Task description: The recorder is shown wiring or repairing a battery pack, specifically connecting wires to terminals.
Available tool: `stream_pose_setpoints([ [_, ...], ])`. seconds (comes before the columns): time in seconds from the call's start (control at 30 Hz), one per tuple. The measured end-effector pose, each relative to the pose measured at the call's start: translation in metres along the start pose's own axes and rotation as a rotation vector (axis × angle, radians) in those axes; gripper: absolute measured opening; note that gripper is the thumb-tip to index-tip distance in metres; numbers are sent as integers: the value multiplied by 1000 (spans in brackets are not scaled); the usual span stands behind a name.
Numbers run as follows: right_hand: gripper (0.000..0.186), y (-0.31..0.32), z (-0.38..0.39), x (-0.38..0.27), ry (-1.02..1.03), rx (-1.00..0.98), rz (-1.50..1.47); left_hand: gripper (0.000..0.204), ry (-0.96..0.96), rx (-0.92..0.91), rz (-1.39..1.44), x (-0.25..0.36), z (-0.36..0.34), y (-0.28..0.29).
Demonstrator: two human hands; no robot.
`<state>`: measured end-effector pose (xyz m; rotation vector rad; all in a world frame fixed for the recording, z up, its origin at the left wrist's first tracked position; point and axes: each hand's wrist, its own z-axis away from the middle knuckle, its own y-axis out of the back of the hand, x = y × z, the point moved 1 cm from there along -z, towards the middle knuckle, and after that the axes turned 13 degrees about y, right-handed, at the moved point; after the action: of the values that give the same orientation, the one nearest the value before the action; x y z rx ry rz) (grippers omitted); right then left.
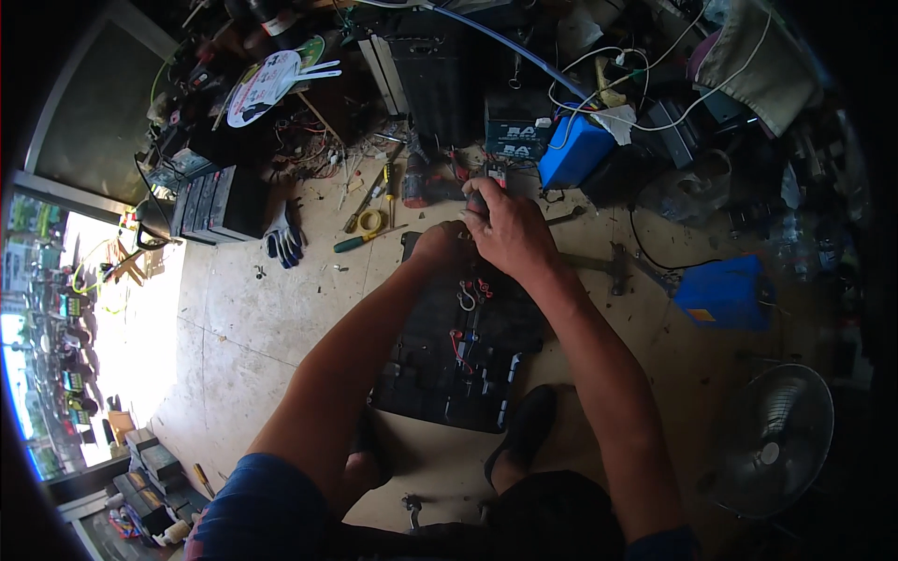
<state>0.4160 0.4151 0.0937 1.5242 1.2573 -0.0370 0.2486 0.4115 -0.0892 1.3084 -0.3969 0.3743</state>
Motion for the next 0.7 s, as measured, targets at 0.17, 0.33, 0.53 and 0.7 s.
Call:
stream_pose_setpoints([
  [0.17,32,56,42,3,-131,303,-217,41,135,-183,178,11,12,35],
  [0.33,23,95,112,30,-419,486,-588,27,100,-40,139,14,13,23],
  [0.53,29,99,211,55,-855,555,-610,27,-17,101,106,16,27,26],
  [0.7,29,88,280,62,-1052,367,-557,28,75,116,114,26,33,22],
])
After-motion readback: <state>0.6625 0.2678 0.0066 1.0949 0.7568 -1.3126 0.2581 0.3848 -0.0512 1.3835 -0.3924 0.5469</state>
